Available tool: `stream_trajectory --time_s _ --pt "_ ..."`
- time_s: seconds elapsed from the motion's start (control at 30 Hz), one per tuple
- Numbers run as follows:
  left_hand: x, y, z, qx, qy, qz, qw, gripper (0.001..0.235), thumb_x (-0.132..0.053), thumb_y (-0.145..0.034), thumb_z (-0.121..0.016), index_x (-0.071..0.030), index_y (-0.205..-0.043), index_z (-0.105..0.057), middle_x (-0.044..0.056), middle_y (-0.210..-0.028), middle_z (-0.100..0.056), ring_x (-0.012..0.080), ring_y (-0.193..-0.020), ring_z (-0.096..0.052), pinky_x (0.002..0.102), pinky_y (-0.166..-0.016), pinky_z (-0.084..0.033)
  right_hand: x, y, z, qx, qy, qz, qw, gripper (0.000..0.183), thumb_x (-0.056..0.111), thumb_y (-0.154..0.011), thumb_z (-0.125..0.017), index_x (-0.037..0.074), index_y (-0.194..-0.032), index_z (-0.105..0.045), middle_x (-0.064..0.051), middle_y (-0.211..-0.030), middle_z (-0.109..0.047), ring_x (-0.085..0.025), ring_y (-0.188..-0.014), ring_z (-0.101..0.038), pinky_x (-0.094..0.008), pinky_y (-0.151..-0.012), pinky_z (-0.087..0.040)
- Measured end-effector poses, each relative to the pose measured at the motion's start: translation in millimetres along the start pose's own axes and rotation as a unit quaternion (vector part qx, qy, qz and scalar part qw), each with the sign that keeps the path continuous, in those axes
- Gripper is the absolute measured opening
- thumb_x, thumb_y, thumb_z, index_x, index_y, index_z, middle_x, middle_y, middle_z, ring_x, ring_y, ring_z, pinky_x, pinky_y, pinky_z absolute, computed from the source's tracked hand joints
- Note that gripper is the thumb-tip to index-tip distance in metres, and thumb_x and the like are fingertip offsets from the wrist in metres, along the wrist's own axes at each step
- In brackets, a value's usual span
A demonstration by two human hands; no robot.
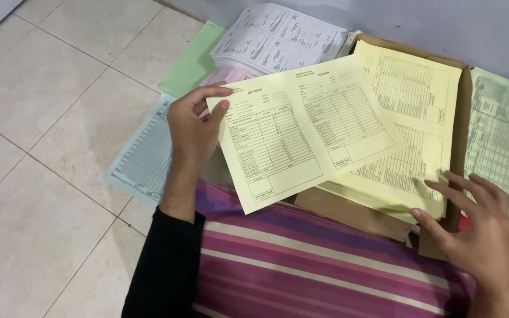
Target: Sorting and organizing stacks of printed yellow and white forms into boxes
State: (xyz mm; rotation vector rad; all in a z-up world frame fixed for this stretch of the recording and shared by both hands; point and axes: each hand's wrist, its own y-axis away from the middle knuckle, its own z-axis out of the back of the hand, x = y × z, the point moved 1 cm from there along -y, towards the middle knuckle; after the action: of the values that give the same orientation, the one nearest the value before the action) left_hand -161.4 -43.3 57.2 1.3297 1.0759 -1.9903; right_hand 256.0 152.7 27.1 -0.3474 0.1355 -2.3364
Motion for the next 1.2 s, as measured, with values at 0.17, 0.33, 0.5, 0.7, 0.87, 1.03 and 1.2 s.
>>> stream_trajectory --time_s 0.17,0.33,0.5,0.7,0.87,1.03,1.2 --pt "5.2 -2.5 -0.4 0.007 -0.026 0.029 0.999 0.023 -0.002 -0.090 -0.067 -0.006 -0.111 -0.076 0.010 -0.116 -0.078 0.0185 -0.109 -0.076 0.024 -0.085 -0.063 -2.2 0.9 -4.5 0.037 -0.017 -0.017 0.999 0.082 0.057 -0.068 -0.075 0.025 -0.143 -0.064 -0.014 -0.157 -0.052 -0.043 -0.150 -0.031 -0.057 -0.119 -0.027" --pt "-9.1 -1.4 -1.0 0.031 -0.054 0.185 0.981 0.035 -0.011 -0.086 -0.071 -0.011 -0.120 -0.075 0.004 -0.119 -0.079 0.0079 -0.088 -0.075 0.019 -0.074 -0.061 14.3 -1.2 4.7 0.036 -0.041 -0.040 0.998 0.077 0.049 -0.071 -0.078 0.021 -0.142 -0.064 -0.016 -0.156 -0.052 -0.042 -0.150 -0.033 -0.058 -0.116 -0.027" --pt "-20.8 0.2 -3.8 0.092 -0.036 0.299 0.949 0.047 -0.004 -0.084 -0.066 -0.011 -0.130 -0.072 0.006 -0.108 -0.080 0.0100 -0.076 -0.072 0.020 -0.060 -0.057 6.2 -1.8 -4.0 0.012 -0.038 -0.011 0.999 0.075 0.053 -0.075 -0.076 0.020 -0.142 -0.065 -0.015 -0.149 -0.059 -0.042 -0.146 -0.042 -0.058 -0.117 -0.028" --pt "-18.3 0.9 -2.9 0.108 0.004 0.250 0.962 0.045 -0.002 -0.087 -0.065 -0.015 -0.130 -0.070 0.002 -0.122 -0.073 0.0125 -0.099 -0.070 0.023 -0.075 -0.059 22.2 -5.3 5.0 0.020 -0.071 -0.059 0.996 0.072 0.049 -0.075 -0.079 0.020 -0.140 -0.066 -0.013 -0.148 -0.058 -0.038 -0.143 -0.041 -0.055 -0.117 -0.028" --pt "-32.1 3.9 -3.8 0.112 0.054 0.175 0.977 0.045 0.001 -0.088 -0.066 -0.010 -0.131 -0.066 0.008 -0.132 -0.069 0.0132 -0.108 -0.069 0.022 -0.084 -0.061 27.7 -2.7 2.4 -0.110 -0.068 0.028 0.991 0.057 0.039 -0.081 -0.082 0.009 -0.129 -0.071 -0.017 -0.140 -0.062 -0.038 -0.135 -0.049 -0.061 -0.114 -0.035" --pt "-26.5 4.9 -0.8 0.152 0.092 0.031 0.984 0.061 0.005 -0.090 -0.069 -0.002 -0.147 -0.049 0.013 -0.151 -0.052 0.0218 -0.133 -0.058 0.028 -0.104 -0.056 57.2 4.2 -4.2 -0.163 -0.168 0.061 0.970 0.023 0.017 -0.099 -0.076 0.000 -0.114 -0.077 -0.015 -0.096 -0.079 -0.020 -0.081 -0.075 -0.031 -0.070 -0.060" --pt "-43.3 5.9 12.4 0.203 0.129 0.005 0.971 0.060 0.003 -0.096 -0.062 -0.005 -0.153 -0.044 0.010 -0.153 -0.048 0.0144 -0.122 -0.058 0.021 -0.092 -0.054 122.9 2.4 -1.3 0.220 -0.449 -0.173 0.848 0.042 0.026 -0.083 -0.074 0.016 -0.124 -0.077 -0.005 -0.111 -0.090 -0.016 -0.098 -0.086 -0.030 -0.094 -0.065"
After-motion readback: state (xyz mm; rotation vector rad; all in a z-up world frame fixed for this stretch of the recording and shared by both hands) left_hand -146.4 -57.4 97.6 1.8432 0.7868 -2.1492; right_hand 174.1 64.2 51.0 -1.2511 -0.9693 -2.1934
